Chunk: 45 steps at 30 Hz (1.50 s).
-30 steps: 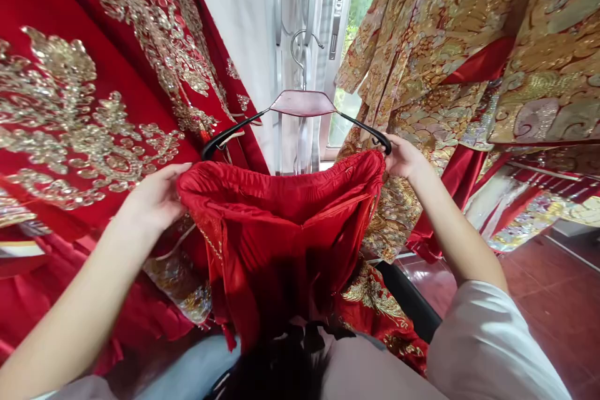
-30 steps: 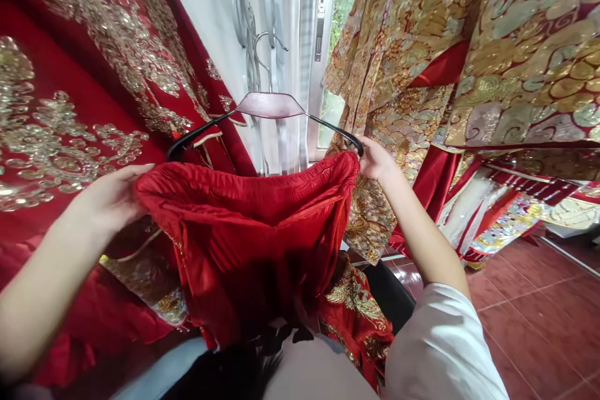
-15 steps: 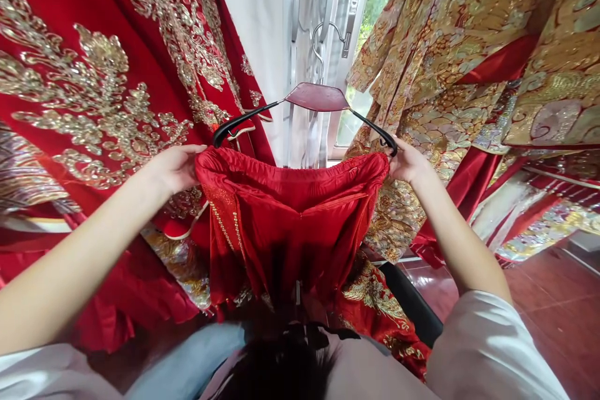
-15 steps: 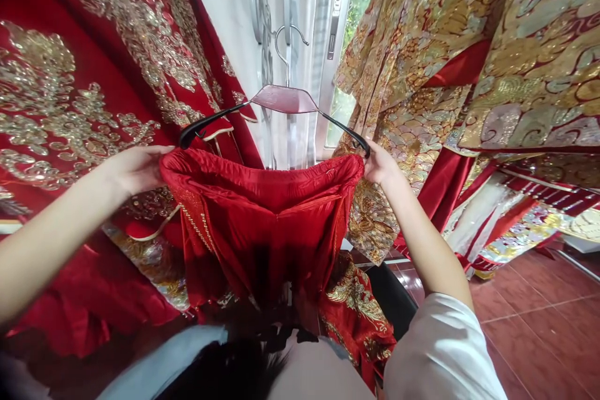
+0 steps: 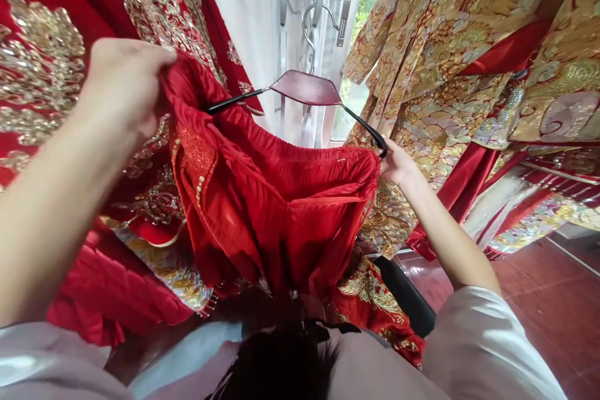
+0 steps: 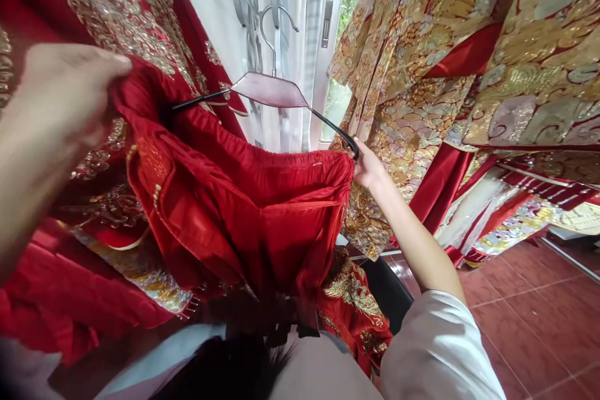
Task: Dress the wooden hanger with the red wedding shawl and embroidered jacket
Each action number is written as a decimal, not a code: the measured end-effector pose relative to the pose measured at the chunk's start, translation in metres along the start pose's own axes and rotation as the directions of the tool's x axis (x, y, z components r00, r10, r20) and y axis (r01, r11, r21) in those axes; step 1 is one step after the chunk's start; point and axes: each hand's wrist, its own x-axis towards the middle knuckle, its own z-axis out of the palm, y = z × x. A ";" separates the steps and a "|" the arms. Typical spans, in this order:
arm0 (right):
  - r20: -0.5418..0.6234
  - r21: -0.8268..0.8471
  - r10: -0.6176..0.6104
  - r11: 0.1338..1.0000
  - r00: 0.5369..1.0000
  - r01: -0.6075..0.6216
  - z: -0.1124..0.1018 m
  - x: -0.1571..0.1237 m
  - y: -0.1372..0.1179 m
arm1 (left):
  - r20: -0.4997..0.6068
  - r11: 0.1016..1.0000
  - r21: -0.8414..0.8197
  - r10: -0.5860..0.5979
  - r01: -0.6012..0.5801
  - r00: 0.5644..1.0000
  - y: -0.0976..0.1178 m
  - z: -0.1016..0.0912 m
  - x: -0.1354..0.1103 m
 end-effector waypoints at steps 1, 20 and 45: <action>0.004 0.003 -0.001 1.000 1.000 0.001 0.000 0.000 0.002 | 0.028 0.997 0.050 0.050 -0.051 0.998 -0.005 0.003 -0.006; 0.054 -0.086 -0.139 0.986 0.989 0.143 -0.002 0.011 0.007 | 0.603 0.496 0.269 0.582 -0.826 0.546 0.034 0.090 -0.050; 0.331 -0.846 -0.718 0.062 0.612 0.530 -0.014 0.023 -0.092 | 0.611 0.616 0.145 0.560 -0.774 0.560 0.021 0.178 -0.027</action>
